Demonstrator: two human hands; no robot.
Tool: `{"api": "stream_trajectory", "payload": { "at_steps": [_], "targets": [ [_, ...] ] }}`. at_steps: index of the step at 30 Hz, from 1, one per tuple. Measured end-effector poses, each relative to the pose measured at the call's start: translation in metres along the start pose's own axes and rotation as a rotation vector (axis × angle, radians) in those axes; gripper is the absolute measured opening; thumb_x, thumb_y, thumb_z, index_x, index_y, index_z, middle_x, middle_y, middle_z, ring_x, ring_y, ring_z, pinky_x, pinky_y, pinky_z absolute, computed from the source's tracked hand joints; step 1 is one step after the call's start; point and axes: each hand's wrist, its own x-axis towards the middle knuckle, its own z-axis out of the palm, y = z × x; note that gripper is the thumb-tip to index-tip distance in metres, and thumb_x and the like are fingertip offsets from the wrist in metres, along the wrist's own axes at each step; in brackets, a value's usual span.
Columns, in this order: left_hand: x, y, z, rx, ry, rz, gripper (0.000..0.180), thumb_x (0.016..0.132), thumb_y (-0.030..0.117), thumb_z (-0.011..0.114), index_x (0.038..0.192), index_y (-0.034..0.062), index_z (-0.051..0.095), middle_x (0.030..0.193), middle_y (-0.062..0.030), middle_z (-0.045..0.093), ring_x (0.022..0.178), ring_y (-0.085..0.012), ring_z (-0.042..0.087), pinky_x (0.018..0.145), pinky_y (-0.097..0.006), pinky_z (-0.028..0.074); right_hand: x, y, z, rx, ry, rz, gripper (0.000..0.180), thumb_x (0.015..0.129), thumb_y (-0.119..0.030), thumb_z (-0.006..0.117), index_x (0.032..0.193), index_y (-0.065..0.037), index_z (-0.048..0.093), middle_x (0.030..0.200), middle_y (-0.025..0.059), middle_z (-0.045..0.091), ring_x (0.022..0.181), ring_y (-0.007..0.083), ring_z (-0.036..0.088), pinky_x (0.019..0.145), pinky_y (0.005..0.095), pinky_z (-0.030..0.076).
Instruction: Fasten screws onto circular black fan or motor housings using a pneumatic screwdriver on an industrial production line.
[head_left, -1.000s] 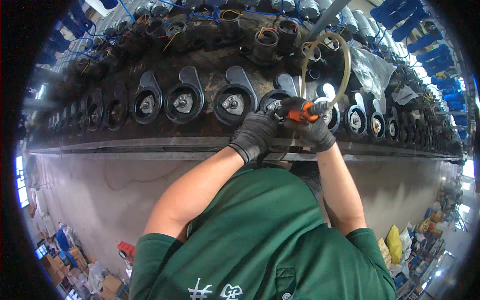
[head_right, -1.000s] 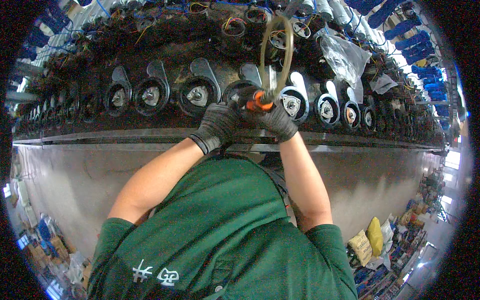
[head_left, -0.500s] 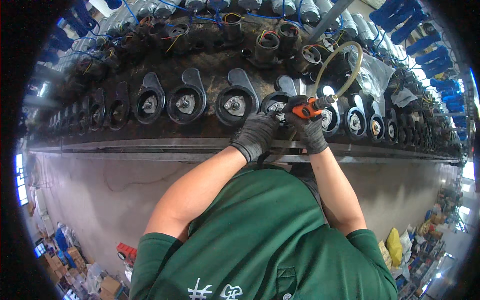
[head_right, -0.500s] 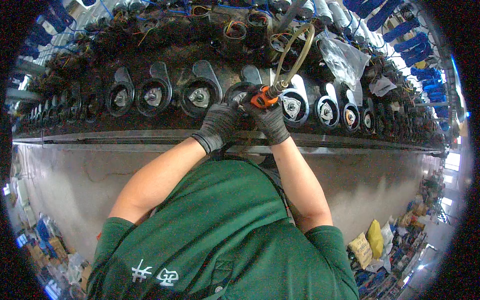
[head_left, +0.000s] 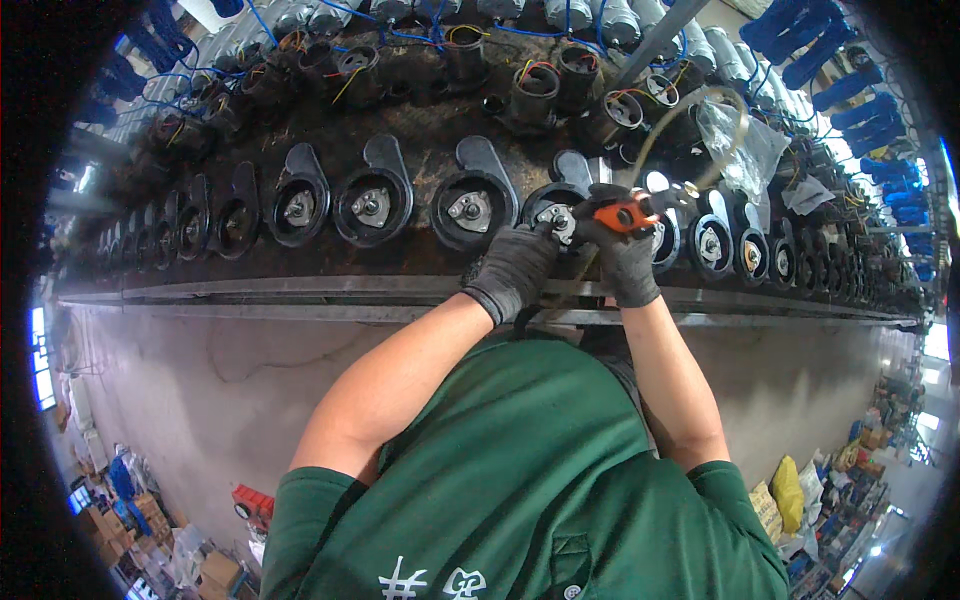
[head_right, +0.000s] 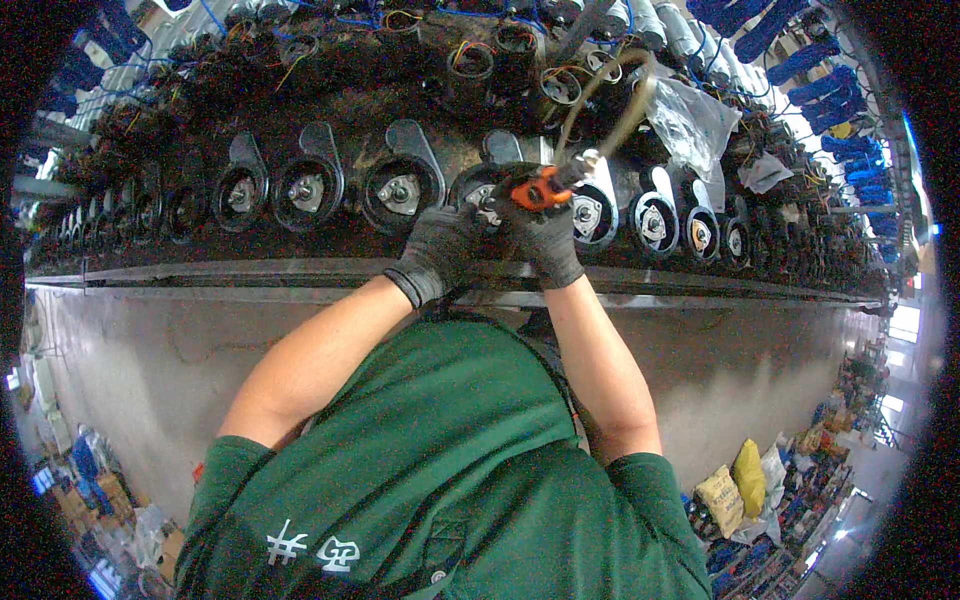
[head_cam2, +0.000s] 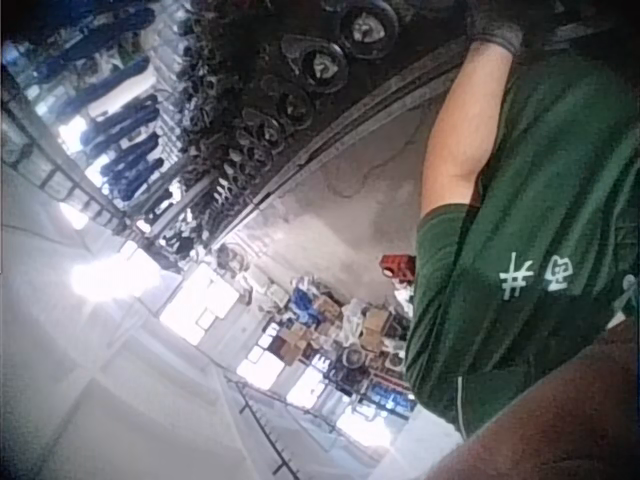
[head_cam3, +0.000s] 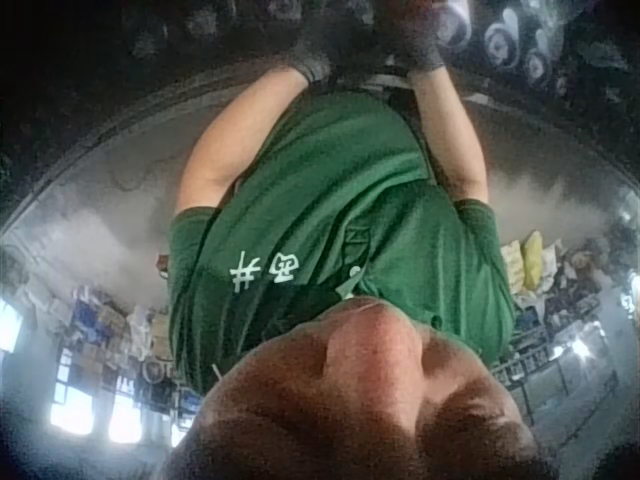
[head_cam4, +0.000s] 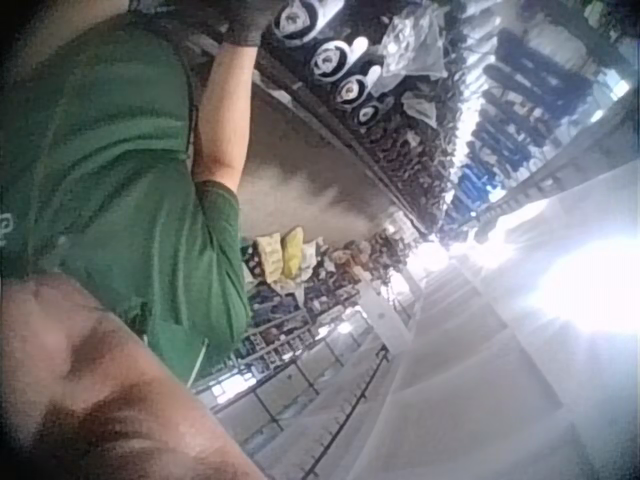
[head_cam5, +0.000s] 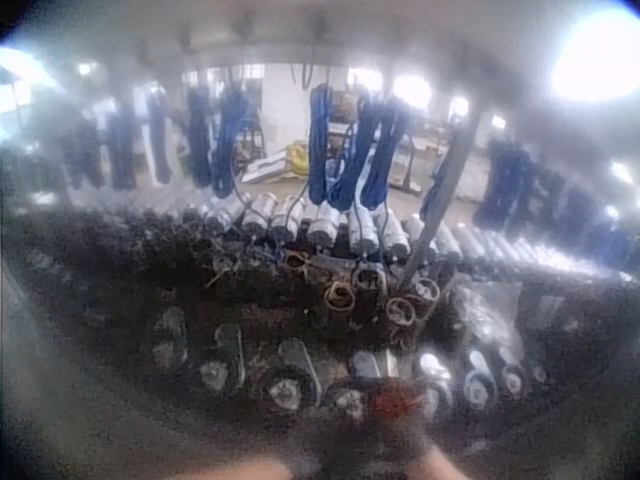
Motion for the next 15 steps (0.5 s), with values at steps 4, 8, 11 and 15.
{"api": "stream_trajectory", "payload": {
  "at_steps": [4, 8, 11, 15],
  "targets": [
    [0.000, 0.005, -0.014, 0.041, -0.130, -0.014, 0.023, 0.085, 0.014, 0.059, 0.104, 0.0076, 0.069, 0.095, -0.0140, 0.070, 0.083, -0.0283, 0.069, 0.070, -0.043, 0.050, -0.010, -0.019, -0.017, 0.203, 0.071, -0.129, 0.047, 0.075, -0.005, 0.081, 0.118, -0.003, 0.063, 0.101, 0.0086, 0.070, 0.085, 0.0189, 0.067, 0.074, 0.0323, 0.058],
    [-0.007, -0.007, -0.004, 0.035, -0.008, 0.081, 0.025, 0.083, 0.014, 0.061, 0.106, 0.0080, 0.069, 0.100, -0.0168, 0.069, 0.087, -0.0302, 0.069, 0.075, -0.046, 0.051, -0.031, -0.058, -0.022, 0.690, 0.166, 0.017, 0.046, 0.074, 0.005, 0.069, 0.120, -0.002, 0.061, 0.102, 0.0135, 0.068, 0.085, 0.0235, 0.067, 0.074, 0.0359, 0.059],
    [-0.013, -0.009, 0.002, -0.230, 0.117, 0.035, 0.029, 0.083, 0.019, 0.066, 0.109, 0.0068, 0.070, 0.105, -0.0169, 0.069, 0.092, -0.0334, 0.069, 0.083, -0.049, 0.051, -0.042, -0.054, -0.043, 0.996, 0.304, 0.163, 0.039, 0.077, -0.009, 0.066, 0.114, -0.003, 0.057, 0.099, 0.0122, 0.062, 0.094, 0.0281, 0.061, 0.088, 0.0399, 0.053],
    [-0.037, 0.019, -0.065, -0.750, 0.151, -0.153, 0.034, 0.083, 0.021, 0.073, 0.113, 0.0049, 0.069, 0.106, -0.0143, 0.069, 0.094, -0.0279, 0.070, 0.087, -0.042, 0.054, -0.065, -0.071, -0.044, 1.257, 0.423, 0.198, 0.040, 0.077, -0.003, 0.065, 0.115, -0.006, 0.057, 0.096, 0.0104, 0.061, 0.099, 0.0277, 0.063, 0.085, 0.0438, 0.058]
  ]
}}
